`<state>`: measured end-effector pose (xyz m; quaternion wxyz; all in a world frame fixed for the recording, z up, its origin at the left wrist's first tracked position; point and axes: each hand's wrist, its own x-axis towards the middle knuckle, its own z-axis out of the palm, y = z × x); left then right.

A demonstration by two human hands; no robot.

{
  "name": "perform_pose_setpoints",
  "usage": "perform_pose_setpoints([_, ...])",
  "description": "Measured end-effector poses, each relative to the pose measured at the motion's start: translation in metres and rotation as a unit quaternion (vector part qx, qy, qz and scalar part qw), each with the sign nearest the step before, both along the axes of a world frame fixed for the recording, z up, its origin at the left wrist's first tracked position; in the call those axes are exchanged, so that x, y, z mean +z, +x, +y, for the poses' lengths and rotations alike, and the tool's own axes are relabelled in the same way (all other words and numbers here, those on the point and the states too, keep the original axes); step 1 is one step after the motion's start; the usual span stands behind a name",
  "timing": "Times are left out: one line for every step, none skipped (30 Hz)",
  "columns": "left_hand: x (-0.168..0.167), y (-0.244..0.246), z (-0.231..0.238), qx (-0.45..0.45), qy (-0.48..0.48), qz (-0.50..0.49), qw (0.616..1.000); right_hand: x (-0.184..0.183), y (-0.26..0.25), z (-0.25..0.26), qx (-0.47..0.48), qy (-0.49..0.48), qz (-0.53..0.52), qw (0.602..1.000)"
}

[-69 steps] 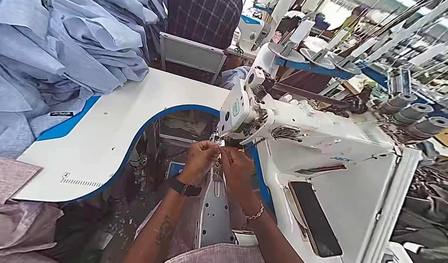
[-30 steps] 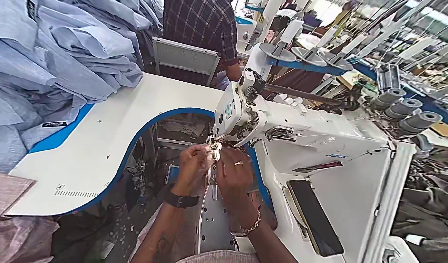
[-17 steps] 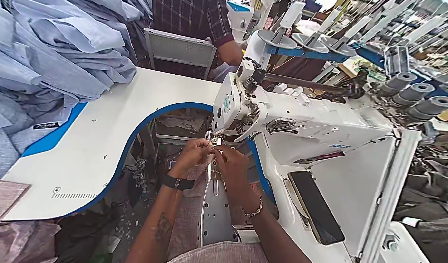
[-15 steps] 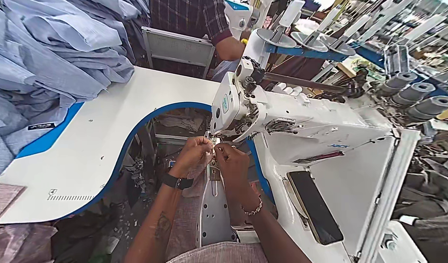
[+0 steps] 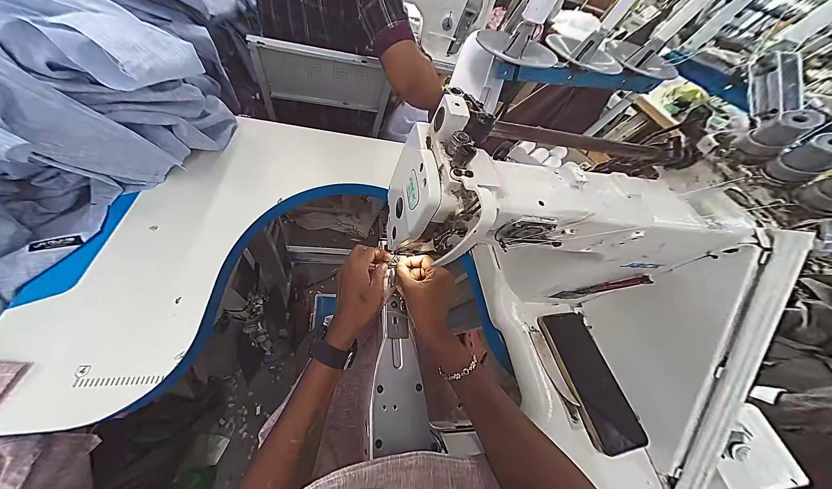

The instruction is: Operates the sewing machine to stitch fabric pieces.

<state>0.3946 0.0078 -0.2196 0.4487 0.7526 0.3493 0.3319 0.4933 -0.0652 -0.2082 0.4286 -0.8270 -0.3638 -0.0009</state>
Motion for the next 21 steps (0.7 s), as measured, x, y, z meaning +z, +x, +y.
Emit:
perform_pose_setpoints([-0.0009, -0.0003, 0.0001, 0.000, 0.005, -0.001, 1.000, -0.0002, -0.0002, -0.0003, 0.001, 0.001, 0.001, 1.000])
perform_pose_setpoints([-0.0015, -0.0003, 0.0003, -0.001, 0.010, -0.001, 1.000, -0.0005, -0.0004, -0.0002, 0.001, 0.002, 0.002, 1.000])
perform_pose_setpoints([-0.0017, -0.0002, 0.0003, -0.001, 0.014, -0.001, 1.000, -0.0006, -0.0002, -0.0001, 0.001, 0.003, 0.002, 1.000])
perform_pose_setpoints([-0.0016, -0.0003, 0.0001, -0.003, 0.017, 0.000, 1.000, -0.0005, -0.0003, -0.0001, 0.000, 0.003, 0.002, 1.000])
perform_pose_setpoints([-0.0017, -0.0003, -0.0002, -0.004, 0.019, 0.001, 1.000, -0.0003, -0.0005, -0.0002, -0.002, 0.001, 0.002, 1.000])
perform_pose_setpoints([-0.0019, -0.0002, -0.0003, -0.004, 0.023, 0.002, 1.000, -0.0006, -0.0007, -0.0002, -0.003, 0.001, 0.000, 1.000])
perform_pose_setpoints([-0.0020, -0.0001, -0.0004, -0.005, 0.026, 0.001, 1.000, -0.0005, -0.0010, -0.0001, -0.004, 0.002, 0.000, 1.000])
perform_pose_setpoints([-0.0018, -0.0002, -0.0004, -0.005, 0.029, 0.002, 1.000, -0.0008, -0.0012, 0.0000, -0.005, 0.004, -0.001, 1.000])
perform_pose_setpoints([-0.0018, -0.0002, -0.0001, -0.007, 0.032, 0.002, 0.999, -0.0014, -0.0014, 0.0000, -0.007, 0.006, -0.003, 1.000])
perform_pose_setpoints([-0.0016, -0.0004, 0.0003, -0.011, 0.032, 0.004, 0.999, -0.0020, -0.0015, 0.0001, -0.008, 0.010, -0.005, 1.000])
perform_pose_setpoints([-0.0013, -0.0005, 0.0009, -0.015, 0.031, 0.008, 0.999, -0.0026, -0.0014, 0.0003, -0.010, 0.013, -0.006, 1.000])
perform_pose_setpoints([-0.0008, -0.0005, 0.0018, -0.019, 0.030, 0.012, 0.999, -0.0029, -0.0011, 0.0006, -0.010, 0.015, -0.007, 1.000])
perform_pose_setpoints([0.0001, -0.0008, 0.0025, -0.023, 0.028, 0.014, 0.999, -0.0028, -0.0011, 0.0007, -0.010, 0.015, -0.007, 1.000])
perform_pose_setpoints([0.0010, -0.0012, 0.0032, -0.026, 0.028, 0.017, 0.999, -0.0026, -0.0013, 0.0008, -0.010, 0.014, -0.006, 1.000])
perform_pose_setpoints([0.0017, -0.0016, 0.0035, -0.029, 0.027, 0.020, 0.999, -0.0022, -0.0016, 0.0005, -0.010, 0.012, -0.006, 1.000])
perform_pose_setpoints([0.0025, -0.0020, 0.0037, -0.031, 0.026, 0.021, 0.999, -0.0015, -0.0021, 0.0004, -0.010, 0.010, -0.008, 1.000])
perform_pose_setpoints([0.0031, -0.0024, 0.0040, -0.032, 0.024, 0.023, 0.999, -0.0010, -0.0025, 0.0005, -0.010, 0.007, -0.012, 1.000])
perform_pose_setpoints([0.0035, -0.0027, 0.0040, -0.033, 0.022, 0.025, 0.999, -0.0003, -0.0030, 0.0004, -0.010, 0.004, -0.012, 1.000])
perform_pose_setpoints([0.0036, -0.0030, 0.0039, -0.034, 0.021, 0.027, 0.999, 0.0006, -0.0034, 0.0000, -0.008, -0.001, -0.007, 1.000])
perform_pose_setpoints([0.0033, -0.0028, 0.0040, -0.034, 0.021, 0.025, 0.999, 0.0018, -0.0037, 0.0000, -0.006, -0.006, -0.003, 1.000])
perform_pose_setpoints([0.0028, -0.0027, 0.0039, -0.034, 0.021, 0.023, 0.999, 0.0026, -0.0040, -0.0001, -0.006, -0.011, -0.001, 1.000])
